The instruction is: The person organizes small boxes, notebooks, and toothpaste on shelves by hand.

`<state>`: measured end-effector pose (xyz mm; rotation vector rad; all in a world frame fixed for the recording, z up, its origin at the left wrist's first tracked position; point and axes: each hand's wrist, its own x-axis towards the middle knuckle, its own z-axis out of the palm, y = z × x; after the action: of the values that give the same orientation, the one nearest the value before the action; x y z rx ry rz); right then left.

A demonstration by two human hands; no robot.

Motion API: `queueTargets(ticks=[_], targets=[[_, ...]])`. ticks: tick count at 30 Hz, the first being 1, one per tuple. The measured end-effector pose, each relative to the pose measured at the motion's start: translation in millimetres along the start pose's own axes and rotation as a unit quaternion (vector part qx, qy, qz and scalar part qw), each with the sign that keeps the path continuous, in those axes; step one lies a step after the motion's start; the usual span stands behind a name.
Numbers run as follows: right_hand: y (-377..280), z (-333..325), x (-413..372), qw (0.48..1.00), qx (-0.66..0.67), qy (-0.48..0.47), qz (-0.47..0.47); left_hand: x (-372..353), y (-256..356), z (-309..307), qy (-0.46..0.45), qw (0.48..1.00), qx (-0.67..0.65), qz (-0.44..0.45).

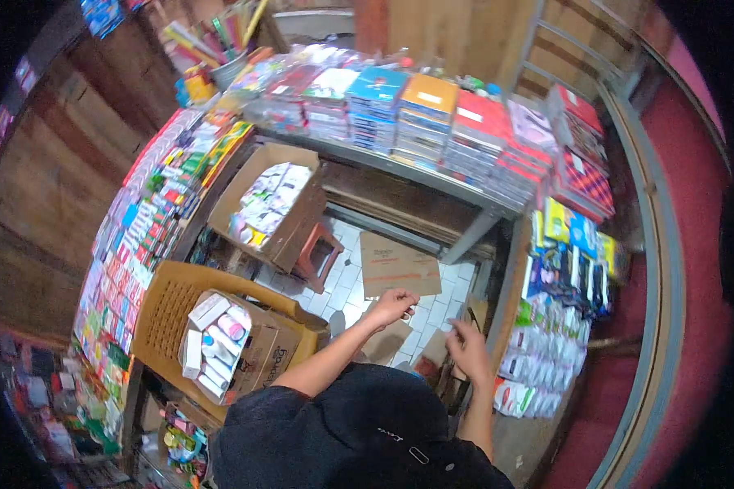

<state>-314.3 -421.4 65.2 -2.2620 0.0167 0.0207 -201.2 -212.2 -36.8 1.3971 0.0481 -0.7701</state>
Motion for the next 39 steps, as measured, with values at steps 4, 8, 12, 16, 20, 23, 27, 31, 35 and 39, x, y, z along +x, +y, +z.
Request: queueTargets(ticks=[4,8,12,16,20,23,27,31,35,39], targets=[[-25.6,46.4,43.3,0.962,-0.088,-0.233,0.109,8.2,-0.1,-118.4,0.241,0.945,0.177,0.131],[-46.5,88.5,96.4,0.959,-0.144,-0.23,0.082,-39.5,70.0,-254.0,0.528,0.779,0.327,0.087],[-81.0,118.0,146.9,0.953,-0.176,-0.242,0.045,-22.0,34.6,-406.0,0.616,0.622,0.482,0.018],[-140.1,147.7,192.6,0.946,-0.18,-0.264,0.057,-12.4,22.4,-474.8,0.556,0.627,0.544,-0.041],[-165.7,170.8,212.8,0.939,-0.191,-0.281,0.054,-7.3,18.0,-499.8,0.515,0.659,0.546,-0.057],[-162.0,189.3,227.7,0.932,-0.189,-0.307,0.047,-3.1,3.2,-513.0,0.558,0.661,0.501,-0.003],[-166.7,209.1,252.1,0.918,-0.197,-0.341,0.041,-26.3,49.7,-489.4,0.551,0.681,0.481,0.022],[-173.0,231.3,274.6,0.914,-0.221,-0.341,-0.008,0.3,81.5,-492.2,0.48,0.763,0.426,0.081],[-188.4,248.3,285.5,0.909,-0.235,-0.343,-0.019,81.3,82.5,-523.8,0.489,0.714,0.48,0.146],[-164.4,266.4,281.0,0.904,-0.223,-0.365,-0.017,142.4,71.1,-553.3,0.423,0.696,0.58,0.023]])
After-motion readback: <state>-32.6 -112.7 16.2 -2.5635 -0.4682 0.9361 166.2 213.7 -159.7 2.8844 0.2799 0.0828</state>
